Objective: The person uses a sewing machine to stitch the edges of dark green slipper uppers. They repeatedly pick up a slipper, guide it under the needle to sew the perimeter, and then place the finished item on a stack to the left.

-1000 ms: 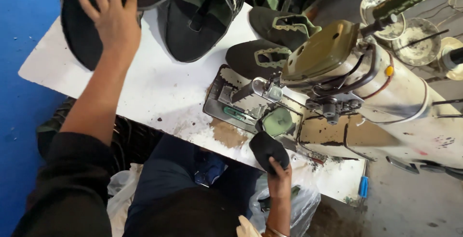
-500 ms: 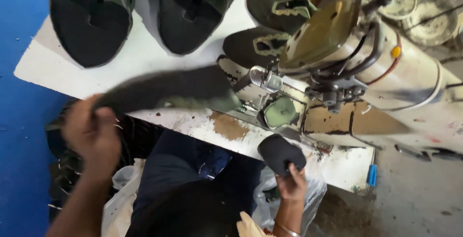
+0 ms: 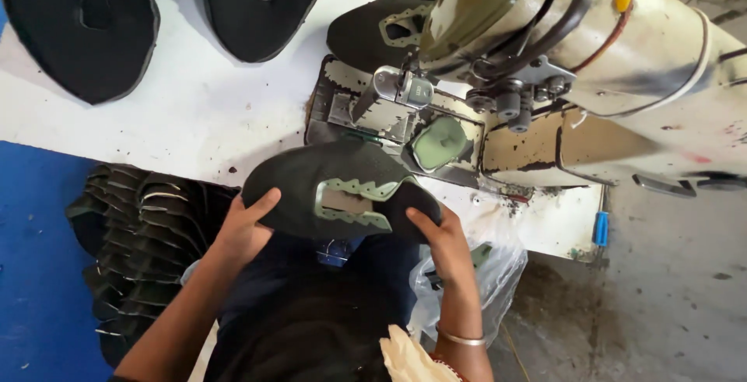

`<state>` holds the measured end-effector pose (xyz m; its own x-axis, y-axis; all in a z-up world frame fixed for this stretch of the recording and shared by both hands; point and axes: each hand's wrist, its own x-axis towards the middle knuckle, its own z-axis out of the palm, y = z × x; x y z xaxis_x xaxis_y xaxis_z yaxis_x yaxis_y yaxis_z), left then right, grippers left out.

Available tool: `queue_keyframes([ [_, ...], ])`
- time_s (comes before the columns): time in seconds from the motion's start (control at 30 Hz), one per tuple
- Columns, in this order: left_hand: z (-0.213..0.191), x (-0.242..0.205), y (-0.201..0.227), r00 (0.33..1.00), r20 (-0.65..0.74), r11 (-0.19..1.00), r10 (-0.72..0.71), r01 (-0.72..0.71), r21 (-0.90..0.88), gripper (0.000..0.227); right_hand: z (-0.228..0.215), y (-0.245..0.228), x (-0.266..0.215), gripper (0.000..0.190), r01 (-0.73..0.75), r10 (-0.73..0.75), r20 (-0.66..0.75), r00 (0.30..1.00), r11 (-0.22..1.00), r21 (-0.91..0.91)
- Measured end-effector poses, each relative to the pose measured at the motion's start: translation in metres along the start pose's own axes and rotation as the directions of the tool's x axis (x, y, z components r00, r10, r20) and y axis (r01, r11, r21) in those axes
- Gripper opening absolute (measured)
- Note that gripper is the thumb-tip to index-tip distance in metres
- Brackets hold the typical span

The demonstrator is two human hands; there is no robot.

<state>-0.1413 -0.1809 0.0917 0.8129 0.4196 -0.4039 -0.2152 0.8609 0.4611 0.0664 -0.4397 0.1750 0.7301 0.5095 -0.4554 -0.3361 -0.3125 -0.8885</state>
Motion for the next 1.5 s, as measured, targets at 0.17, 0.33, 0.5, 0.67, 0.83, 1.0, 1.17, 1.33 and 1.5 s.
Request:
queue_keyframes([
  [0.17, 0.007, 0.003, 0.002, 0.945, 0.174, 0.951, -0.277, 0.296, -0.094, 0.053, 0.0, -0.002, 0.002, 0.037, -0.133, 0.109, 0.17, 0.979, 0.982, 0.137],
  [0.33, 0.015, -0.001, 0.002, 0.891, 0.235, 0.921, -0.388, 0.388, 0.046, 0.051, 0.013, -0.01, -0.005, 0.04, -0.272, 0.195, 0.256, 0.947, 0.909, 0.316],
  [0.5, 0.015, -0.003, -0.009, 0.893, 0.165, 0.908, -0.419, 0.414, 0.066, 0.05, 0.016, -0.004, -0.002, 0.038, -0.278, 0.204, 0.229, 0.952, 0.887, 0.368],
  [0.67, 0.024, -0.006, -0.017, 0.909, 0.168, 0.924, -0.381, 0.38, 0.04, 0.05, 0.018, 0.001, 0.003, 0.039, -0.281, 0.209, 0.225, 0.952, 0.887, 0.366],
  [0.83, 0.027, -0.008, -0.023, 0.928, 0.18, 0.945, -0.327, 0.327, 0.028, 0.049, 0.02, 0.0, 0.005, 0.037, -0.315, 0.229, 0.257, 0.939, 0.872, 0.374],
  [1.0, 0.022, -0.007, -0.03, 0.935, 0.152, 0.946, -0.321, 0.324, 0.004, 0.048, 0.025, -0.004, 0.006, 0.04, -0.312, 0.203, 0.302, 0.932, 0.874, 0.374],
  [1.17, 0.03, -0.01, -0.025, 0.934, 0.151, 0.946, -0.324, 0.318, 0.06, 0.048, 0.025, 0.004, 0.006, 0.041, -0.314, 0.203, 0.301, 0.932, 0.867, 0.387],
  [1.33, 0.043, -0.01, -0.021, 0.959, 0.069, 0.96, -0.276, 0.273, 0.056, 0.049, 0.029, 0.005, 0.005, 0.044, -0.316, 0.232, 0.267, 0.936, 0.885, 0.341],
  [1.5, 0.052, -0.01, -0.02, 0.976, -0.049, 0.977, -0.214, 0.215, 0.001, 0.042, 0.032, 0.008, -0.004, 0.051, -0.226, 0.176, 0.165, 0.97, 0.905, 0.36],
])
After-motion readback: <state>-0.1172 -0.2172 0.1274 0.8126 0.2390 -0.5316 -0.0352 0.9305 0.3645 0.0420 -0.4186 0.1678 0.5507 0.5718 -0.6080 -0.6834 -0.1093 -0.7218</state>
